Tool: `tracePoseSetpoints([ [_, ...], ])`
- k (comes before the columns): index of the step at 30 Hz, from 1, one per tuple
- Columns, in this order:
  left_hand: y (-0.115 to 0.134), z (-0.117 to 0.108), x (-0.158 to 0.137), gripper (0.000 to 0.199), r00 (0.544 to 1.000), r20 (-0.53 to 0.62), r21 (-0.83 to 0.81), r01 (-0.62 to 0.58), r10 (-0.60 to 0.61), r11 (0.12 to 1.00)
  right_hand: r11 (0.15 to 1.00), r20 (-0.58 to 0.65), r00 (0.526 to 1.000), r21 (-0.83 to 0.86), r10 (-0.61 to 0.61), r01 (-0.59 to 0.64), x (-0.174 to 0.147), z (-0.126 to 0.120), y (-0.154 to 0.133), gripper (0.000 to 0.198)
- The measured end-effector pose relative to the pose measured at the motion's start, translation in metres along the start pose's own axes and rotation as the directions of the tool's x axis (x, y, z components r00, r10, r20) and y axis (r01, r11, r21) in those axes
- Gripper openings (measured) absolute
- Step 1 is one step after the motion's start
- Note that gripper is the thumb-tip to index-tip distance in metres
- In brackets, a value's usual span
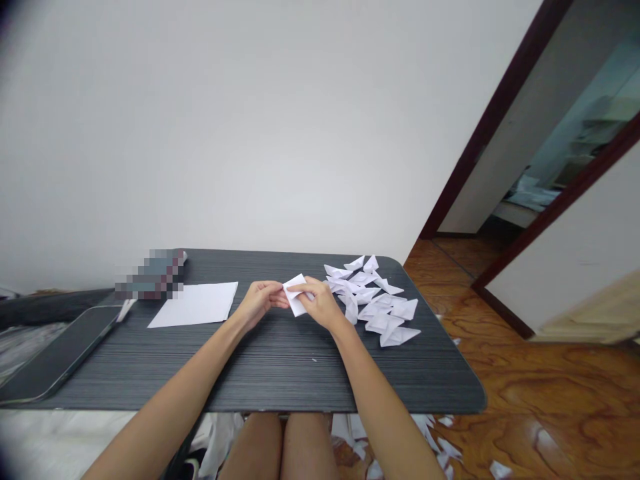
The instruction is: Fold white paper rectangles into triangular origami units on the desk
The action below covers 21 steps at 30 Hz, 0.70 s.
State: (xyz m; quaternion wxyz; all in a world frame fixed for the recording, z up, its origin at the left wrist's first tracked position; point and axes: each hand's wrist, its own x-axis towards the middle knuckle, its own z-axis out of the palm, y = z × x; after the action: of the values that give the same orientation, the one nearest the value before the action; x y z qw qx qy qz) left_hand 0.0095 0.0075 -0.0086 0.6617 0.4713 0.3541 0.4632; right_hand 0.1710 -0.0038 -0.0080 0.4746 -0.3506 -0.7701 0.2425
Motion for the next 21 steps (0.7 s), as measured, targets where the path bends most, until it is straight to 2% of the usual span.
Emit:
tracePoseSetpoints([
  [5,0.000,-0.001,-0.001,0.028,1.000,0.018,0.020,-0.004,0.003,1.000,0.996,0.016,0.998,-0.059,-0.064,0.065,-0.001,0.000,0.002,0.025],
  [15,-0.001,-0.002,-0.001,0.028,0.998,0.051,0.076,-0.037,0.033,0.996,0.982,0.076,0.989,-0.137,-0.123,0.133,-0.002,-0.003,-0.002,0.025],
  [18,0.001,0.000,-0.003,0.031,0.994,0.047,0.162,-0.102,0.095,0.982,0.989,0.091,0.992,-0.117,-0.083,0.093,-0.002,-0.004,-0.008,0.023],
  [21,0.003,0.002,-0.004,0.032,0.986,0.044,0.233,-0.165,0.159,0.958,0.998,0.087,0.995,0.030,0.051,-0.054,-0.001,-0.006,-0.012,0.024],
])
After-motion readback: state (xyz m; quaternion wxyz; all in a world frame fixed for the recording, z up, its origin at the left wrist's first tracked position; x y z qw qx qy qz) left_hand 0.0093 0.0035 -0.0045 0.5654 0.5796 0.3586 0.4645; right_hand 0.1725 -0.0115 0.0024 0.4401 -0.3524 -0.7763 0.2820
